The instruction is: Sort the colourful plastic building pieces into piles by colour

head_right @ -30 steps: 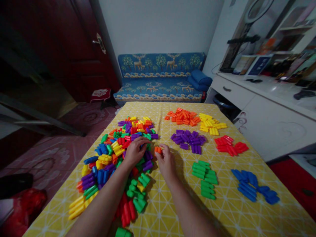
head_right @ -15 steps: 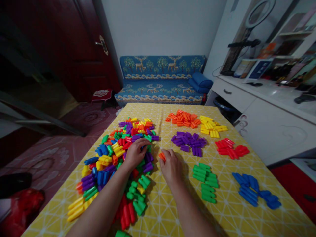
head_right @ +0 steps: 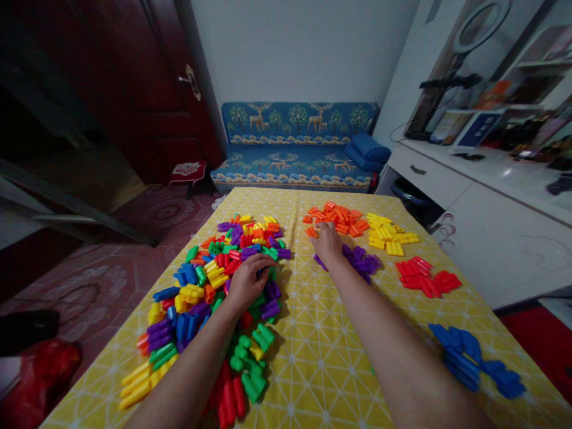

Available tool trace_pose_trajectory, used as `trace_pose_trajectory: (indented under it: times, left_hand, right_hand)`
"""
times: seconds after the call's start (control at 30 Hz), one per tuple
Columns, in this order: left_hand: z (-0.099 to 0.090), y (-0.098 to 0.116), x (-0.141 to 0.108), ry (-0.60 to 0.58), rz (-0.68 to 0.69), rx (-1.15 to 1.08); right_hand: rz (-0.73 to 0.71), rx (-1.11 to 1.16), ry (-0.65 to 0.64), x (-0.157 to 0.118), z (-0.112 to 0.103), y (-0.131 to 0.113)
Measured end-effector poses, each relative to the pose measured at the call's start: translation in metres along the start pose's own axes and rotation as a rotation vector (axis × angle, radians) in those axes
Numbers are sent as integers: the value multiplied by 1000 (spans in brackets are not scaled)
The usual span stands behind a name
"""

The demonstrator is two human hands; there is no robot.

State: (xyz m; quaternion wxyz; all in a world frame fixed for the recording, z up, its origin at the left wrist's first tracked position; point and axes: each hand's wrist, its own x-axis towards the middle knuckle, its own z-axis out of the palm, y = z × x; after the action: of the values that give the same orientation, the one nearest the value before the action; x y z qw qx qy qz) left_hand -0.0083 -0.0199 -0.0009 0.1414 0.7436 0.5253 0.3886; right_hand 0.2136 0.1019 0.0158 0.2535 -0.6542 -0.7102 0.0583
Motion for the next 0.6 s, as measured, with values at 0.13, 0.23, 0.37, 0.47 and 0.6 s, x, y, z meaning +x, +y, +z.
trace_pose_trajectory:
  times: [0.13, 0.23, 0.37, 0.47, 0.6]
  left_hand:
    - [1, 0, 0, -6, -10, 4]
    - [0, 1, 0, -5, -9, 0]
    - [-1, 1, -1, -3, -10, -10]
    - [0, 1, -1, -3, -17, -9]
    - [1, 1, -1, 2, -21, -15]
  right_hand:
    - [-76, 25, -70, -1, 15, 1]
    - [-160, 73, -169, 0, 25, 0]
    - [-163, 109, -184, 7, 29, -5]
    - [-154, 136, -158, 1, 28, -13]
    - [-263, 209, -201, -32, 29, -31]
